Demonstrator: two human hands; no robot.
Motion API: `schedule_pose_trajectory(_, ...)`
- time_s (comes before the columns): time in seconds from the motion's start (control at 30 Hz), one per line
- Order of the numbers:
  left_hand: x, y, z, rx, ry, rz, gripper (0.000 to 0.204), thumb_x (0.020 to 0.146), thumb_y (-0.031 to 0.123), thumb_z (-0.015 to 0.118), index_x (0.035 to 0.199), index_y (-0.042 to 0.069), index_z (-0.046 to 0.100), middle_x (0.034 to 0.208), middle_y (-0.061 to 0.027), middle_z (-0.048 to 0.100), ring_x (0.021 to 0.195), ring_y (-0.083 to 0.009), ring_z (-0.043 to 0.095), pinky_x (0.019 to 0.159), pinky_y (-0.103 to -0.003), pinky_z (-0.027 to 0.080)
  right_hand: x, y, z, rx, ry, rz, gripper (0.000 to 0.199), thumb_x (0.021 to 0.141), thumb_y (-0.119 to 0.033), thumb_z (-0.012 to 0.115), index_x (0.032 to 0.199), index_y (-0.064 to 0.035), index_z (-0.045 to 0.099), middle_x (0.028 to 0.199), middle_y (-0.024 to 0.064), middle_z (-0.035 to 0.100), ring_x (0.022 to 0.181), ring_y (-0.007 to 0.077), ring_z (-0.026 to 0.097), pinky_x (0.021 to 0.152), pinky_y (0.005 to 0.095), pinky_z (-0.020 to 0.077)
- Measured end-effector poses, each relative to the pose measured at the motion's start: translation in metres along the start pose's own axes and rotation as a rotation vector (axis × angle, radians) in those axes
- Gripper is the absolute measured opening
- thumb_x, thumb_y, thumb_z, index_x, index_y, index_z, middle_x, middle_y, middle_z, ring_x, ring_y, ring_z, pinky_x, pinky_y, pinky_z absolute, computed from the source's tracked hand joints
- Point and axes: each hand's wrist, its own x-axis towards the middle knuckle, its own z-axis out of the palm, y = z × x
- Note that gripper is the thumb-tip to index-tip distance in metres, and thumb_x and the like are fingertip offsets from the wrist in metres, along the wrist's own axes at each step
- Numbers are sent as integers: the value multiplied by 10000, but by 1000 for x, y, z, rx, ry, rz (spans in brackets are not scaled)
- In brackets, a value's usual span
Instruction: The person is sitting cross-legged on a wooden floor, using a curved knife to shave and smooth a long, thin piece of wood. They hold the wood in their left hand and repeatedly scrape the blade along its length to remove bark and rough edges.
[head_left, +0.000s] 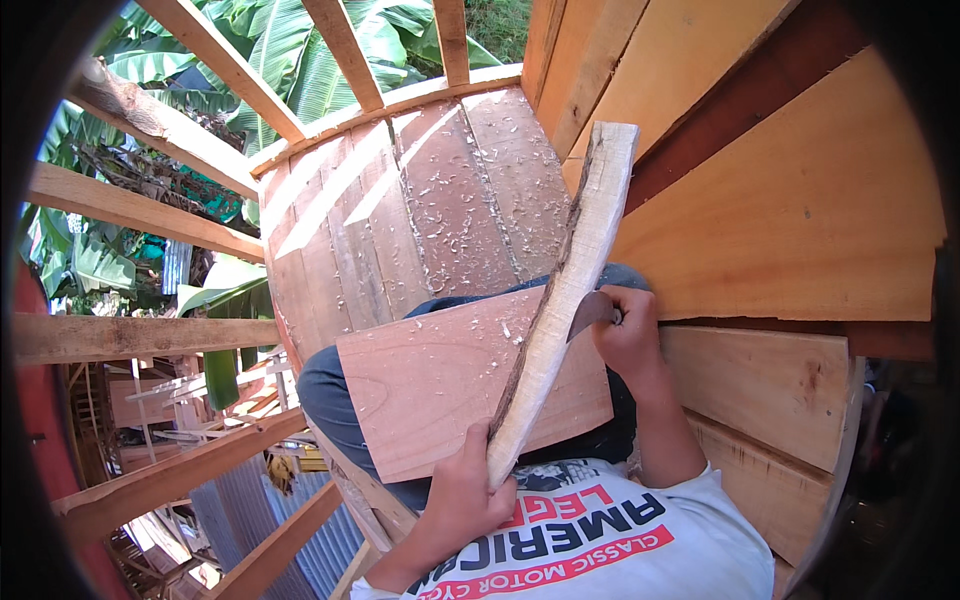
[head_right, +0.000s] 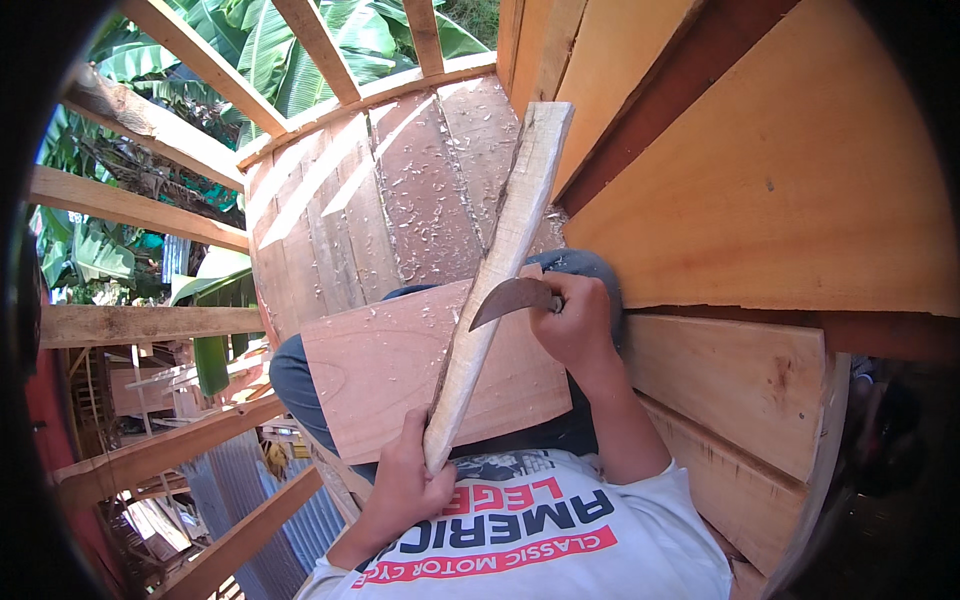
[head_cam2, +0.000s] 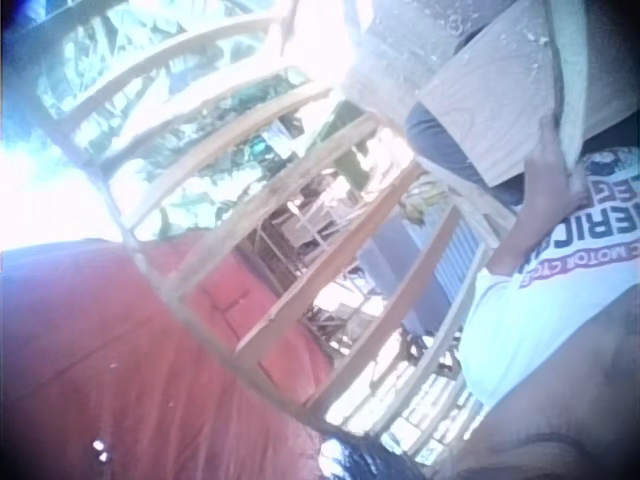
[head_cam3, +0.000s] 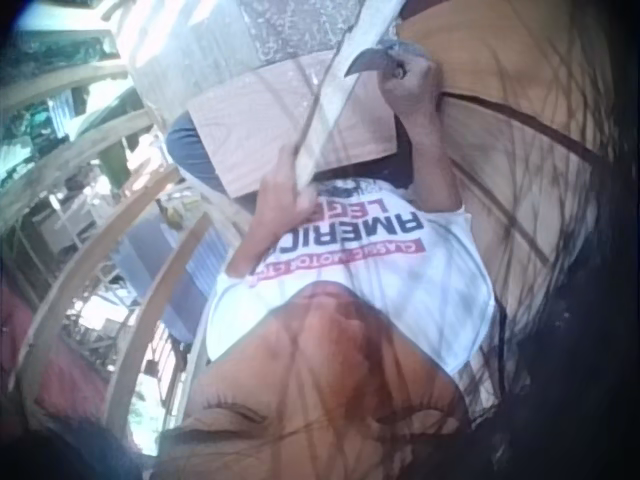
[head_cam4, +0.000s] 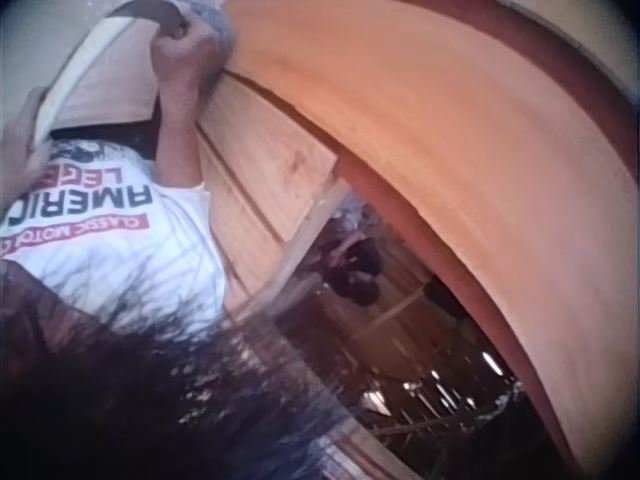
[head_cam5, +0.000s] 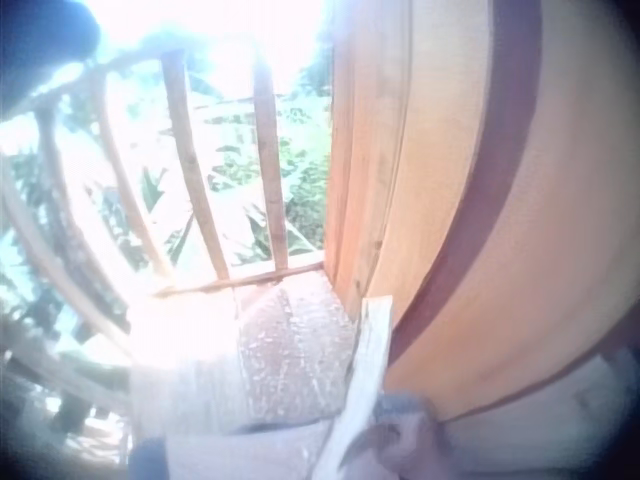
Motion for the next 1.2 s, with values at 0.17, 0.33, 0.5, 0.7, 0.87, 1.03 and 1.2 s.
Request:
schedule_pose_trajectory(0.17, -2, -5, -5, 10, 23, 36, 526, 696, 53, 589, 1189, -44, 434, 747, -267, 595, 663, -431, 631, 596, -436, 504, -3, -4, 0, 63, -18, 26, 234, 812, -118, 629, 619, -7, 558, 524, 168, 495, 462, 333, 507, 445, 363, 384)
schedule_pose_trajectory(0.33, -1, -13, 0, -9, -9, 65, 505, 697, 31, 571, 1180, -33, 436, 744, -253, 590, 679, -409, 647, 597, -392, 501, -5, -4, 6, -45, 30, -394, 329, 846, -132, 623, 582, -6, 472, 480, 78, 400, 455, 82, 399, 440, 328, 346)
schedule_pose_trajectory(0.5, -2, -18, -7, 45, 0, 47, 541, 689, 54, 602, 1197, -46, 444, 746, -255, 599, 668, -421, 635, 590, -434, 505, 9, 3, 3, 166, 131, 322, 231, 694, -128, 687, 575, -30, 514, 495, 119, 500, 448, 266, 551, 461, 360, 411)
schedule_pose_trajectory(0.7, -1, -28, -12, 65, 74, 69, 503, 687, 28, 579, 1171, -31, 456, 738, -257, 593, 674, -415, 646, 591, -403, 501, 4, 8, 9, 222, -56, 186, 339, 849, -130, 657, 587, -45, 459, 527, -22, 412, 517, 38, 364, 469, 261, 324)
schedule_pose_trajectory(0.87, 1, -25, -19, 5, 26, 21, 508, 669, 23, 569, 1160, -29, 454, 759, -243, 585, 689, -380, 644, 609, -374, 494, 6, 9, 7, 402, -20, 348, 336, 835, -150, 702, 643, -57, 442, 579, -55, 412, 549, 24, 353, 487, 227, 300)
schedule_pose_trajectory(1.03, 16, -35, -22, -290, -5, -66, 480, 650, 0, 543, 1122, -9, 455, 698, -78, 489, 620, -171, 539, 533, -284, 404, -3, -38, 9, 321, -223, 411, 284, 798, -56, 679, 928, -49, 427, 635, 8, 505, 564, 38, 450, 511, 228, 373)
schedule_pose_trajectory(1.2, 25, -32, -31, -860, -246, -125, 490, 657, -54, 480, 1136, 26, 414, 726, 15, 371, 540, -74, 370, 487, -219, 350, -10, -30, 15, 204, -146, 246, 278, 790, -47, 664, 946, -31, 435, 781, 59, 577, 710, 67, 541, 652, 230, 451)
